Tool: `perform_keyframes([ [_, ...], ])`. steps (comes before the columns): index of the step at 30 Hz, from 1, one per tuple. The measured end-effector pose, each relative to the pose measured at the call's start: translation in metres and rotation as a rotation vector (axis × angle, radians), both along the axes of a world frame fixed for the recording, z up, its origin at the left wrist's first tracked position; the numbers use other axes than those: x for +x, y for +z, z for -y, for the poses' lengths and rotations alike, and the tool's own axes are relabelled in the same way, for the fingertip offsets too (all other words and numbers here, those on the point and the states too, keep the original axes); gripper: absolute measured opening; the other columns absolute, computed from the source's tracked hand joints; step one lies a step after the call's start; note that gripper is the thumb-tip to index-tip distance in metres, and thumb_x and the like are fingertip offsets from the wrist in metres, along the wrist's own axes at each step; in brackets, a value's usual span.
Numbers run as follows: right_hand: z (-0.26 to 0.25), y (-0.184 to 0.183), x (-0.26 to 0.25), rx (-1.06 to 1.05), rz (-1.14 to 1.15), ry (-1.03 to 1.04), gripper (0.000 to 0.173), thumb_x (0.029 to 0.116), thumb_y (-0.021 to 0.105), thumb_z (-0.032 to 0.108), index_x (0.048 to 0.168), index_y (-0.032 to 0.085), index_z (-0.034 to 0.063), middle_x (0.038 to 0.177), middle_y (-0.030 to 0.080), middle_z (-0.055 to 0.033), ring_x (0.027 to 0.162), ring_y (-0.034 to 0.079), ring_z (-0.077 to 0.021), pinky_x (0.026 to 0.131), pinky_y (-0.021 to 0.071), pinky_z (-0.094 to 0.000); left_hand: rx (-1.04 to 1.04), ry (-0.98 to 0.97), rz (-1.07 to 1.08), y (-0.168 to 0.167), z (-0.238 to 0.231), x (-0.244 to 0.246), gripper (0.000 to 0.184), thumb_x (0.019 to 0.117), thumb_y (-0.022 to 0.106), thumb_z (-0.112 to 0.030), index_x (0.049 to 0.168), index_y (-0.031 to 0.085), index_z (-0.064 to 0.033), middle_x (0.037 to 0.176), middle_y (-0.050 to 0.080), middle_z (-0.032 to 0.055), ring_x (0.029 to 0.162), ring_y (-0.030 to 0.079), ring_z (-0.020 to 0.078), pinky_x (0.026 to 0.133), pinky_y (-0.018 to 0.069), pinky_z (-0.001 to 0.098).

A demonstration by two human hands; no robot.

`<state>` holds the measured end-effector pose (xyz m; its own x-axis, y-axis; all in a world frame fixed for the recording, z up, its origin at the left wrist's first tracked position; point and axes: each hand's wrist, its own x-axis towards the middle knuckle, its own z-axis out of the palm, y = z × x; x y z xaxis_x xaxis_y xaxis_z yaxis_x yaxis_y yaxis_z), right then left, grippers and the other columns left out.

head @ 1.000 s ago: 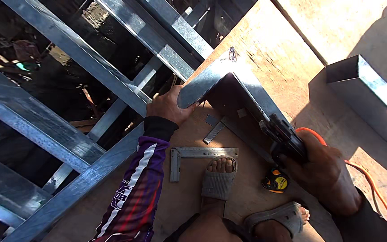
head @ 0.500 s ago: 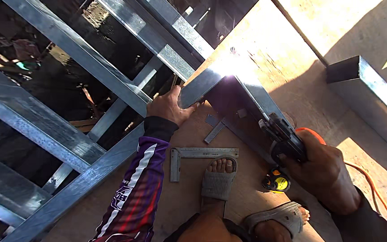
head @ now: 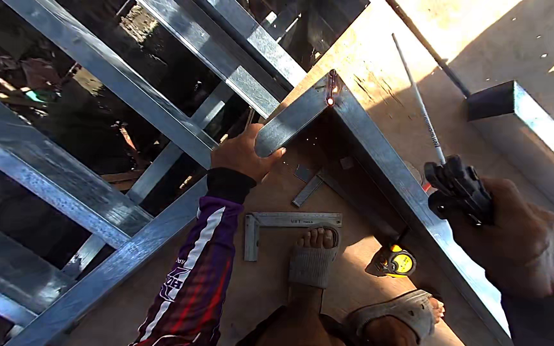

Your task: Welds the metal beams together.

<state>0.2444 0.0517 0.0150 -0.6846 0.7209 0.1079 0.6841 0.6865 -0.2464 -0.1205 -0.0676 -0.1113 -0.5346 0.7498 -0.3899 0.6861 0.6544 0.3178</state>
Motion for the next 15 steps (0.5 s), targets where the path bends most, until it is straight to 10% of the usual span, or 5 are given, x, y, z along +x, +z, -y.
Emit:
perform_keyframes([
  [9,-0.057,-0.029,0.017,-0.097,0.177,0.056,0.059,0.0971,0.044,0.028,0.152,0.048,0.0081,0.119,0.062,-0.0253,0.103,0.064,-0.045,0.08,0.0515,-0.0629,0.031,-0.008,-0.034,-0.002,0.002,0.0,0.075,0.0831,0.075,-0.064,0.141,0.059,-0.0192,0.11,0.074,0.0212,0.098,0.071,0.0476,0.079,0.0505,0.0733],
  [15,-0.097,-0.089,0.005,-0.102,0.182,0.015,0.049,0.0987,0.06,0.011,0.147,0.055,0.009,0.121,0.062,-0.0273,0.108,0.063,-0.0486,0.085,0.0517,-0.0656,0.075,-0.018,-0.077,-0.006,0.012,-0.002,0.075,0.0835,0.074,-0.066,0.139,0.059,-0.0183,0.106,0.074,0.0226,0.094,0.071,0.0484,0.074,0.0508,0.0728],
])
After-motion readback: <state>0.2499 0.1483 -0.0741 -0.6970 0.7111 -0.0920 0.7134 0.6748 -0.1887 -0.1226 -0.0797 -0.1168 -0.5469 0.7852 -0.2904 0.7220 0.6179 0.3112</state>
